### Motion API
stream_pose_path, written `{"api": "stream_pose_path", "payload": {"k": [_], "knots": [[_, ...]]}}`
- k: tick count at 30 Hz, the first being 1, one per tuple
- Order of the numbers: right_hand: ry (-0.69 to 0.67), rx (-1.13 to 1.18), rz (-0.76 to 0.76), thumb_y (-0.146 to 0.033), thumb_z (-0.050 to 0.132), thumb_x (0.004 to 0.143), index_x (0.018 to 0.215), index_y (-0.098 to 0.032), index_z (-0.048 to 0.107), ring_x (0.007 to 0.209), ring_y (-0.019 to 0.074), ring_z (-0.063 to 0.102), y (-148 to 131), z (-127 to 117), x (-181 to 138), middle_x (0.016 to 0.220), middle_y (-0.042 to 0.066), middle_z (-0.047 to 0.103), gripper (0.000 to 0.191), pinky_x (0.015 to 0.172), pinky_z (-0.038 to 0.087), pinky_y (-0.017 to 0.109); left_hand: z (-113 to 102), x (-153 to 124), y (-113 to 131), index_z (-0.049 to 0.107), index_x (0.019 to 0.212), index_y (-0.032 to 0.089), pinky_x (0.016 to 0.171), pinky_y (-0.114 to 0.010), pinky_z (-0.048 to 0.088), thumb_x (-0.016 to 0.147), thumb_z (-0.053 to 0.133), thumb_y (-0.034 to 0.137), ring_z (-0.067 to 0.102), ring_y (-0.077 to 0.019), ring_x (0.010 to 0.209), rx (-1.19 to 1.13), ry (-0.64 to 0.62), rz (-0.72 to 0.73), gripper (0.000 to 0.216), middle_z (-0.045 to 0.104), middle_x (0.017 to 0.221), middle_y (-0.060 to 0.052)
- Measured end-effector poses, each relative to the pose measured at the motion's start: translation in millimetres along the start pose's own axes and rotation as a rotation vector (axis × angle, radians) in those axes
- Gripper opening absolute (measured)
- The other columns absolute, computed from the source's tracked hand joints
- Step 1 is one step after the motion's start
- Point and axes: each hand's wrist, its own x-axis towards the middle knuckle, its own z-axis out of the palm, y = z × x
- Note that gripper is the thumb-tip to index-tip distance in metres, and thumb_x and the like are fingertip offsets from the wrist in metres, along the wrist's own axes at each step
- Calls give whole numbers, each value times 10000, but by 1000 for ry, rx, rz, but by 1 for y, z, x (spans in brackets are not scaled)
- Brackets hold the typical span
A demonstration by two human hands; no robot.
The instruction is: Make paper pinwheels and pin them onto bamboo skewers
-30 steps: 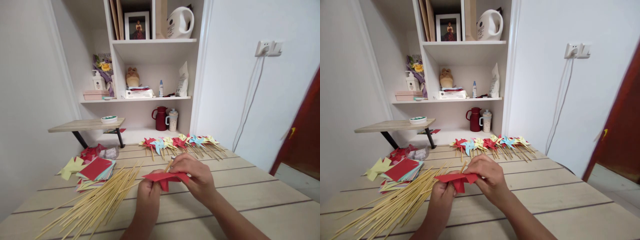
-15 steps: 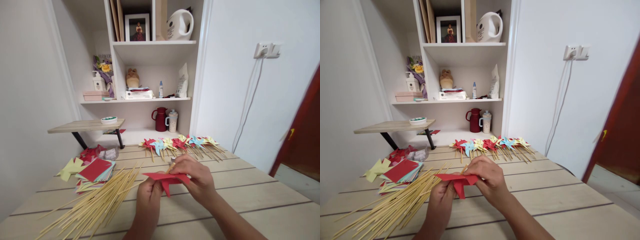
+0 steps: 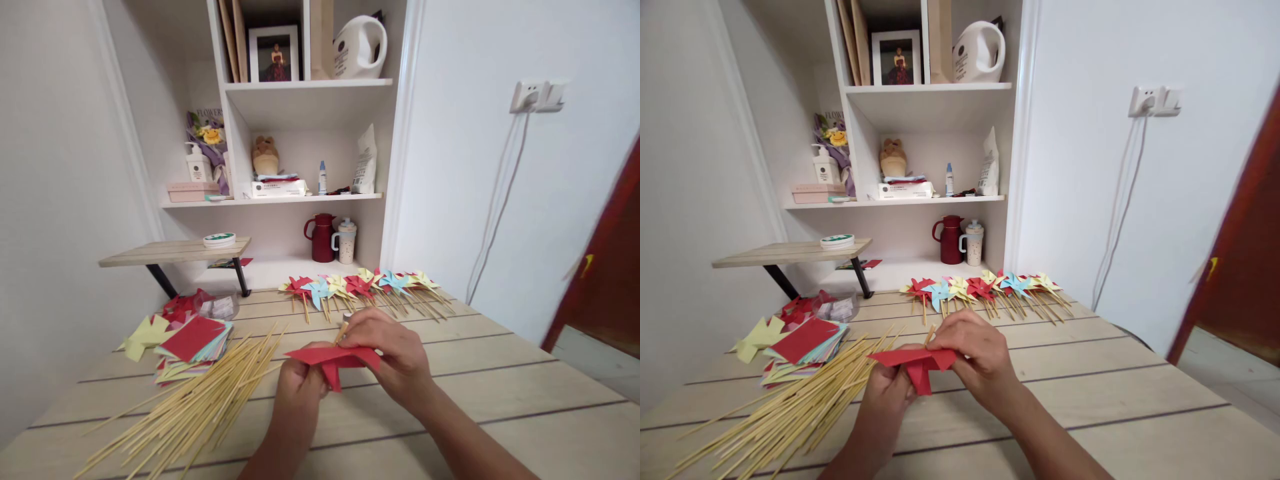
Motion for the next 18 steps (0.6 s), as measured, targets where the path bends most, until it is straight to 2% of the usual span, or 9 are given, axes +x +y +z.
{"api": "stream_pose_path", "payload": {"k": [9,18], "knots": [[5,11,10,-33,613,853,964,-203,710,845,186,630,-2,-1,2,830,43,735,226,750,535,332,3,1,6,525,607,184,459,-225,163,755,669,546,182,-71,479,-38,47,16,417,281,492,84],[12,13,-1,-19,607,848,965,-213,708,834,182,621,-2,-1,2,819,34,731,248,748,528,329,-1,3,1,607,635,156,469,-224,165,735,668,606,187,-68,481,-28,24,-30,466,295,483,80]]}}
